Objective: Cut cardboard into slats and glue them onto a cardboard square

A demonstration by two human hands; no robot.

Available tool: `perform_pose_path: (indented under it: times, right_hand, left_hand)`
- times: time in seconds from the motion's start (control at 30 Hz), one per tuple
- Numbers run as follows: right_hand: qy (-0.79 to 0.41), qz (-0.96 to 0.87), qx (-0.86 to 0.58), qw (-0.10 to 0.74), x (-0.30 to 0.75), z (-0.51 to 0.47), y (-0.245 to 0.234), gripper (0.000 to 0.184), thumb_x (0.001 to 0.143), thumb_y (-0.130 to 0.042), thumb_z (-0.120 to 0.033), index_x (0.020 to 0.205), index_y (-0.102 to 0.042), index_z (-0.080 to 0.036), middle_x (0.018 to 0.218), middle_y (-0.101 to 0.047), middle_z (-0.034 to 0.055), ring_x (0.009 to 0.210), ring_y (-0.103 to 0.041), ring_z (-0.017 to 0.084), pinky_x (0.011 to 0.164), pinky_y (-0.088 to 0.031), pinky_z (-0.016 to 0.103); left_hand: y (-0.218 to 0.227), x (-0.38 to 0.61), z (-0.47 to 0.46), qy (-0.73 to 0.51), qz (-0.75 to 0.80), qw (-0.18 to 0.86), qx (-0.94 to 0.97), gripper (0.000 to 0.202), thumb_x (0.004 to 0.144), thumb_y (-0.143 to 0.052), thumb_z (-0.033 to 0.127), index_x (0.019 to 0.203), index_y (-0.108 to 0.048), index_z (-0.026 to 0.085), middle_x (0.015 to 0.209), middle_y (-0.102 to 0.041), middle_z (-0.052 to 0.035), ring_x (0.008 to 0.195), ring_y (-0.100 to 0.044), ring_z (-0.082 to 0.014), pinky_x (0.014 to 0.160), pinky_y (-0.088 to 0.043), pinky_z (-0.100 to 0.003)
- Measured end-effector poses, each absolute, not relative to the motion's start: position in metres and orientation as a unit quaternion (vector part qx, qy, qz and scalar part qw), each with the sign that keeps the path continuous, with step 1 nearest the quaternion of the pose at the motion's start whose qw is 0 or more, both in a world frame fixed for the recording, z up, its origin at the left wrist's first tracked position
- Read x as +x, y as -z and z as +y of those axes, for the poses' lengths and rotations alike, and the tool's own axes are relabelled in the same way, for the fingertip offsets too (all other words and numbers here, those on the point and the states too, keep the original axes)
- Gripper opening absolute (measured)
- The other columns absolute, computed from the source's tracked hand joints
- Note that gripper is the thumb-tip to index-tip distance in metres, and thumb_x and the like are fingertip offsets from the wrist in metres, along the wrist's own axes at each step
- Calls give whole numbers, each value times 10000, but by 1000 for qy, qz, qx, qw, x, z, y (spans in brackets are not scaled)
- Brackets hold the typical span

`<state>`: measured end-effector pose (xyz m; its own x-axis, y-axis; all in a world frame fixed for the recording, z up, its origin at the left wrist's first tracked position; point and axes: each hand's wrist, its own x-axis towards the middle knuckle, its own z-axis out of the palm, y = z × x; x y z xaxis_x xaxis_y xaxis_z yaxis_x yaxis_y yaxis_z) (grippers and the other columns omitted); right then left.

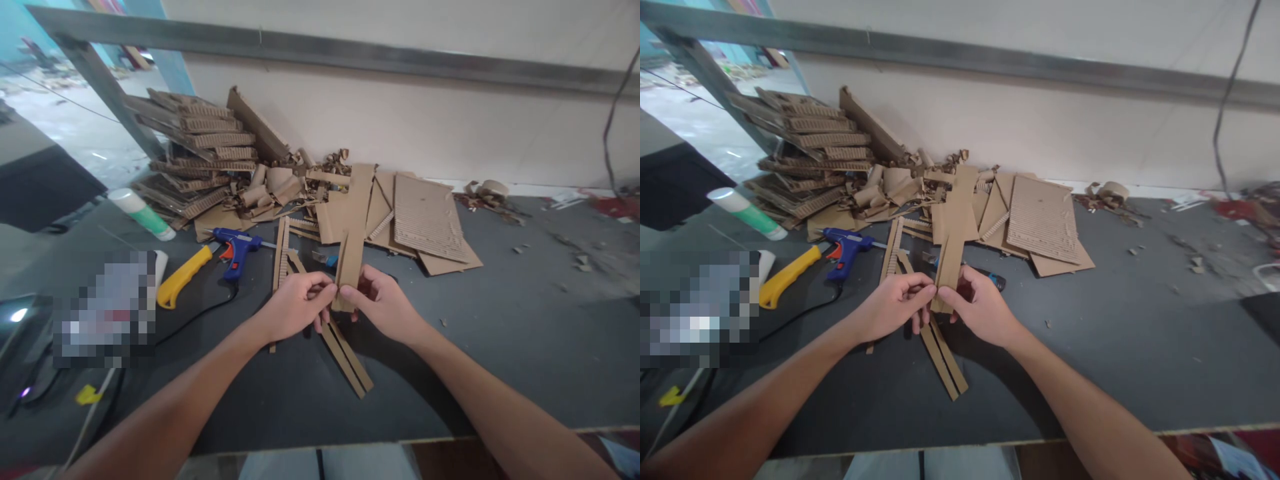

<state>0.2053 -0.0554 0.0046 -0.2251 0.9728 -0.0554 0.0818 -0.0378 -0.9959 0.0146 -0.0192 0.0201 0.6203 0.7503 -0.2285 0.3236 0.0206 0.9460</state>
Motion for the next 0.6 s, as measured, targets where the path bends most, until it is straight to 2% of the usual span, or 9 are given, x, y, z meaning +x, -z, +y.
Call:
perform_pose_path:
  times: [0.17, 0.27, 0.43, 0.6]
  right_hand:
    - [-555, -555, -458, 416, 206, -55, -4, 223, 906, -632, -429, 1003, -581, -234, 859, -630, 16, 703, -613, 146, 556, -543, 268]
    - [-569, -557, -451, 403, 205, -56, -5, 213, 894, -660, -383, 1014, -579, -226, 872, -646, 18, 743, -630, 150, 603, -547, 272]
    - [-561, -562, -433, 427, 204, -55, -5, 215, 892, -666, -348, 1023, -569, -208, 873, -621, 13, 734, -614, 139, 620, -537, 276]
    - [-556, -560, -419, 450, 204, -55, -6, 224, 884, -676, -361, 1000, -560, -209, 841, -606, 7, 714, -600, 133, 610, -528, 273]
  left_hand:
    - [-19, 14, -20, -173, 393, 586, 688, 292, 985, -471, 381, 843, -591, 156, 683, -690, -31, 462, -633, -107, 464, -534, -206]
    - [-18, 13, -20, -176, 394, 585, 687, 260, 972, -502, 351, 840, -605, 152, 615, -659, -9, 457, -624, -100, 475, -537, -197]
    - [-19, 15, -18, -170, 388, 625, 656, 219, 961, -509, 303, 849, -598, 138, 726, -691, -30, 466, -626, -94, 444, -544, -202]
    - [-17, 16, -18, -184, 380, 641, 641, 225, 956, -517, 314, 848, -596, 133, 727, -687, -31, 457, -623, -93, 426, -536, -195]
